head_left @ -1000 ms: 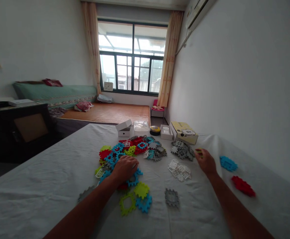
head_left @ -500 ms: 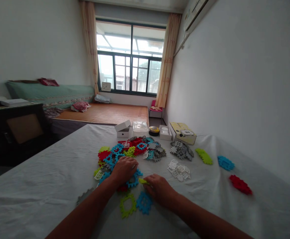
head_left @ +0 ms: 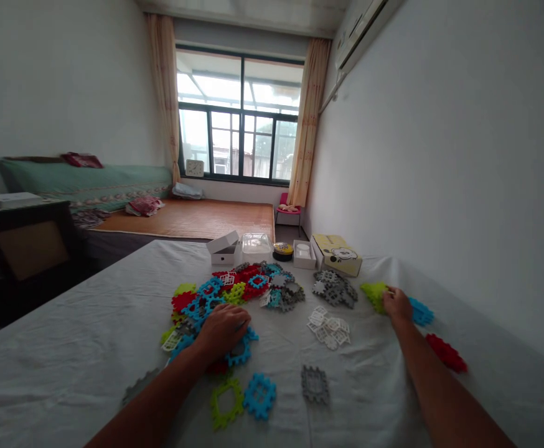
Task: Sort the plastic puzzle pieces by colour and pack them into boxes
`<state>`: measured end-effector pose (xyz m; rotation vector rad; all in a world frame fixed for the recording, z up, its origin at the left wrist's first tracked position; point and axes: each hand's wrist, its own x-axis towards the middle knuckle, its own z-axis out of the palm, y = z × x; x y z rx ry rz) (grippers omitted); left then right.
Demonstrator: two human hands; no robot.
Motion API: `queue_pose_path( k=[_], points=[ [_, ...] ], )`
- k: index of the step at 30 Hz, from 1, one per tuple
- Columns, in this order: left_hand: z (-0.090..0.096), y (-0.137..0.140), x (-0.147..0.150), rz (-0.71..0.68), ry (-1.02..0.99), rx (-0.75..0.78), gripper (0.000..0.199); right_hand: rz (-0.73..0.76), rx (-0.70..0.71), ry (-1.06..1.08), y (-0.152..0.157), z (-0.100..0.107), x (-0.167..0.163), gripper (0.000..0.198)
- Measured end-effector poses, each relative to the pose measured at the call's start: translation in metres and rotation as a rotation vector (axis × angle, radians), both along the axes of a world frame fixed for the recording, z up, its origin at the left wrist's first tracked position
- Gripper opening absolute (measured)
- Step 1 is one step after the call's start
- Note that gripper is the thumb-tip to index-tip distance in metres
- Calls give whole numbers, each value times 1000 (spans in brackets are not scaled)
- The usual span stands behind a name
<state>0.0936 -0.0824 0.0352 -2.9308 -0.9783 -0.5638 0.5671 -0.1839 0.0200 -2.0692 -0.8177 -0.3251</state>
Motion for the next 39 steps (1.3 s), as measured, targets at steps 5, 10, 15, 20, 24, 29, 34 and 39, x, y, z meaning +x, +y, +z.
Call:
queue_pose_path(
  k=[5, 10, 15, 20, 24, 29, 34, 39],
  points=[
    [0, 1, 0, 12, 9, -2, 20, -41, 32, -59, -3, -19, 9, 46],
    [0, 0, 0, 8, 15, 3, 22, 309, -2, -54, 4, 12, -40, 41],
    [0, 0, -1, 1, 10, 13, 21, 1174, -342, 73, -14, 48, -180, 35],
    [0, 0, -1, 12, 1, 31, 19, 1380, -504, -236, -49, 40, -285, 59],
    [2, -2, -1, 18, 11, 29, 22, 1305, -607, -393, -56, 27, -304, 57],
    [3, -3, 0, 19, 19, 15, 21, 1306, -477, -293, -47, 30, -281, 49],
    [4, -2, -1, 2, 15, 11, 22, 1027, -274, -151, -47, 32, -217, 46],
    [3, -1, 0, -13, 11, 8, 22, 654, -233, -10, -68, 18, -115, 39]
  ],
)
